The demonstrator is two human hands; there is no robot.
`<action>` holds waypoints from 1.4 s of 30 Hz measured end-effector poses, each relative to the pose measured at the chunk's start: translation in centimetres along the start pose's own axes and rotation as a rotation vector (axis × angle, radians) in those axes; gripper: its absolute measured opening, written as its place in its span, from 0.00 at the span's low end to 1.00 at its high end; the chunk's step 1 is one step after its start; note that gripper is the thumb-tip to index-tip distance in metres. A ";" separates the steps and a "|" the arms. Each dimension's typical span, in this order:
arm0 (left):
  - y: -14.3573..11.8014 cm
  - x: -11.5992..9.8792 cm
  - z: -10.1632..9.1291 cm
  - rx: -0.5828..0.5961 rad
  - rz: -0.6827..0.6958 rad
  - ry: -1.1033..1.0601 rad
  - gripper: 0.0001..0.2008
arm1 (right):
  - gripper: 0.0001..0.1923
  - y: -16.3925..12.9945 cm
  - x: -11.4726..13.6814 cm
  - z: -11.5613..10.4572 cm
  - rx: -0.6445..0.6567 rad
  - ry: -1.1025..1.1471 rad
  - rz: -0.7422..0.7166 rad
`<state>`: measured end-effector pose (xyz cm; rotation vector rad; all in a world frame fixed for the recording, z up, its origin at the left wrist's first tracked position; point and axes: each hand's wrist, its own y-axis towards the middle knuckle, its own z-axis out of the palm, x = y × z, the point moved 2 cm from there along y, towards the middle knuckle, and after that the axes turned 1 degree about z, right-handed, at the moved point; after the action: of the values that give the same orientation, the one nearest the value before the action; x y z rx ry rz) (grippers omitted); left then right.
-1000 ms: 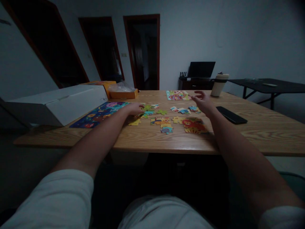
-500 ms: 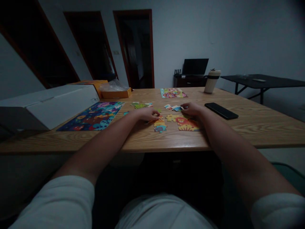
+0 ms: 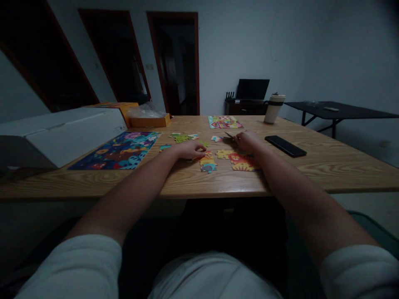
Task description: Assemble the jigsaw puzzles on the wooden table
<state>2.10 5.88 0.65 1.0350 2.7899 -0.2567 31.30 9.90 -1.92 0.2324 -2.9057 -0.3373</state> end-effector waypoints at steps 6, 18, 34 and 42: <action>0.1 0.1 0.1 0.017 0.017 0.018 0.29 | 0.22 -0.8 -0.6 -0.8 -0.101 0.030 0.002; 0.2 0.2 0.3 0.010 0.032 0.023 0.28 | 0.23 -2.0 -1.0 -2.4 -0.275 -0.023 0.148; -2.2 5.0 -3.8 -0.229 -0.225 0.001 0.26 | 0.31 -0.9 -6.9 -2.8 -0.023 0.246 0.345; -1.7 4.3 -3.1 -0.191 -0.173 -0.002 0.25 | 0.19 -1.9 -6.4 -1.4 0.165 0.106 0.201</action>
<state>-2.49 8.04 3.01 0.7520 2.8372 -0.0094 38.07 8.88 -2.26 -0.0181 -2.8213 -0.0503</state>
